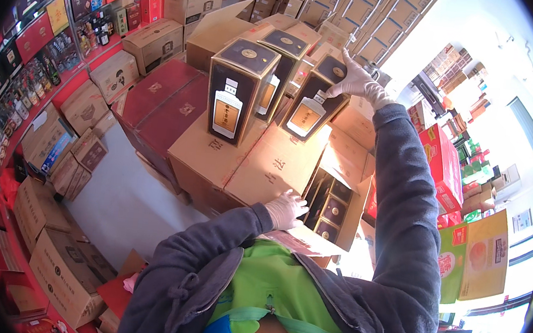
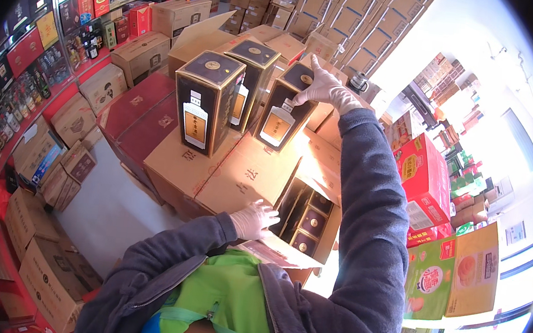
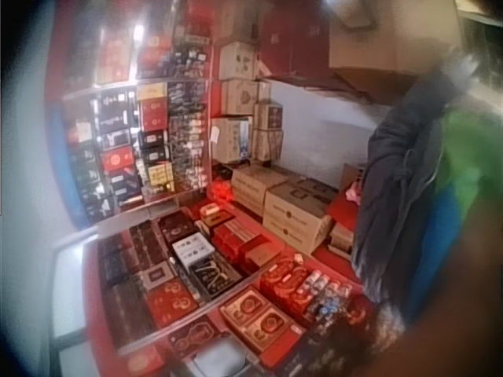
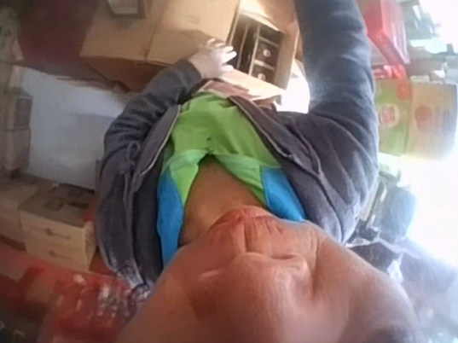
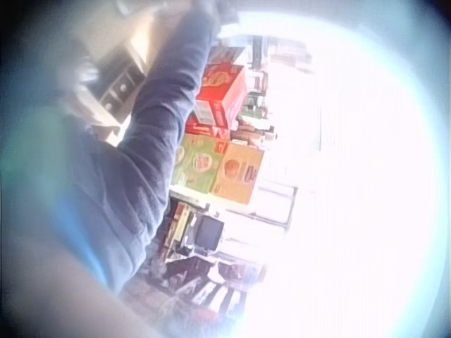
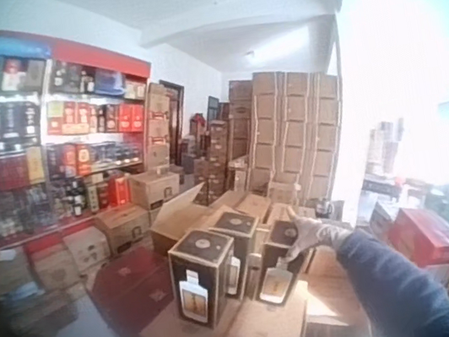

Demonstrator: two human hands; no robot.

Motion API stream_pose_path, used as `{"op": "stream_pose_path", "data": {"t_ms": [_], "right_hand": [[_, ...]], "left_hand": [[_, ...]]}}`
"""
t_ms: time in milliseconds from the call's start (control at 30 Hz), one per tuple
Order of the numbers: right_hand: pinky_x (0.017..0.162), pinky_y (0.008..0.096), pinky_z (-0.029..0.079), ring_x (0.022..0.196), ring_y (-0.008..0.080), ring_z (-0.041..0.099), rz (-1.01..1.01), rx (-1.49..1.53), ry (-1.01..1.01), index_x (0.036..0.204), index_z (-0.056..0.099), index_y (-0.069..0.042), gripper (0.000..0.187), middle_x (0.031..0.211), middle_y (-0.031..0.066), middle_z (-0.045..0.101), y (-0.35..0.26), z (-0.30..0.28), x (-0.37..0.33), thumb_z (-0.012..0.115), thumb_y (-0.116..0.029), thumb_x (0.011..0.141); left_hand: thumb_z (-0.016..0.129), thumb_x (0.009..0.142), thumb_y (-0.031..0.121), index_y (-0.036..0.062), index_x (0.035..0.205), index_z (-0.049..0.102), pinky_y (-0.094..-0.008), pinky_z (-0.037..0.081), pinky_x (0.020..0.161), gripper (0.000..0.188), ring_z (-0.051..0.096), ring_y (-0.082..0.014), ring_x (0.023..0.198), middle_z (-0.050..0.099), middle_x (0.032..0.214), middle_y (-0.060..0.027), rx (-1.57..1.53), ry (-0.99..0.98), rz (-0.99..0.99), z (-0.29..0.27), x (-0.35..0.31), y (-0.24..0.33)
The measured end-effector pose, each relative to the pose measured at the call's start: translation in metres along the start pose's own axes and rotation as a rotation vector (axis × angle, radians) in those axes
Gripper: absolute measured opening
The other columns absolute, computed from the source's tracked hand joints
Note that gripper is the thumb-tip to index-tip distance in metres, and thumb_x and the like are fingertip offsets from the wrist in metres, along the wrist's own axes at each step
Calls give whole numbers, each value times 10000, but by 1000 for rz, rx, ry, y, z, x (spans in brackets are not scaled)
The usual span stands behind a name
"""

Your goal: The person wipes the surface of stacked cardboard boxes with a cloth, opens a box to reveal smaller packages, and removes several small boxes from the larger box. They also move a red stool and handle a barcode scanner at a desk with a laptop.

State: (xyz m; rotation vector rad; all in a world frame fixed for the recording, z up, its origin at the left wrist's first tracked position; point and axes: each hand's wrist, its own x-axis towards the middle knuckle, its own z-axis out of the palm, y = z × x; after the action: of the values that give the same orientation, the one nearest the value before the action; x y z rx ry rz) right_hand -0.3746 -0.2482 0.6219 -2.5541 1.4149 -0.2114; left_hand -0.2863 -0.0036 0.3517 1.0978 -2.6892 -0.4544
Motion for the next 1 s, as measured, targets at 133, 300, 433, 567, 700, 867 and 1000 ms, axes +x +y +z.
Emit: {"op": "stream_pose_path", "data": {"t_ms": [133,300,433,567,700,867,1000], "right_hand": [[1116,346,248,1348,344,303,17,31,-41,1461,-2,18,1344,1425,293,312,8,2,18,877,-361,516],[1115,361,228,1359,360,276,11,118,-152,1449,-23,51,1358,1430,301,296,28,-1,21,863,-400,525],[1133,406,179,1386,368,199,-15,187,-159,1449,-9,53,1418,1464,293,220,33,3,17,869,-501,483],[1131,534,37,1409,379,-69,-43,-115,30,1467,12,-11,1412,1510,272,-24,29,4,10,729,-751,502],[1141,476,91,1412,381,-37,-74,-56,307,1474,84,-37,1186,1516,259,41,49,3,-25,598,-748,676],[1120,409,219,1397,338,196,-39,208,410,1428,264,2,943,1475,234,259,103,58,-116,552,-647,807],[952,352,439,1136,323,554,266,-39,-43,1290,504,-42,570,1204,206,583,142,142,-186,566,-415,865]], "left_hand": [[510,863,376,41,1276,504,-499,260,1070,532,420,-292,1264,479,1344,-150,18,-7,-18,-4,-7,-4],[508,861,380,41,1286,497,-507,247,1075,544,405,-286,1283,468,1359,-147,31,-92,-31,-15,-5,0],[487,871,409,62,1294,499,-520,212,1087,547,386,-278,1302,460,1375,-134,57,-185,-41,-23,4,10],[457,879,450,87,1320,487,-530,160,1102,572,360,-268,1323,436,1406,-113,94,-241,-11,-25,16,20],[455,880,455,73,1316,488,-527,159,1104,581,363,-289,1316,428,1410,-121,65,-254,44,-20,28,24],[517,845,434,44,1281,501,-520,246,1063,586,408,-315,1259,467,1333,-163,122,-257,92,-6,54,28],[542,827,411,36,1248,521,-505,270,1053,565,415,-296,1254,458,1332,-152,167,-269,79,5,84,25]]}}
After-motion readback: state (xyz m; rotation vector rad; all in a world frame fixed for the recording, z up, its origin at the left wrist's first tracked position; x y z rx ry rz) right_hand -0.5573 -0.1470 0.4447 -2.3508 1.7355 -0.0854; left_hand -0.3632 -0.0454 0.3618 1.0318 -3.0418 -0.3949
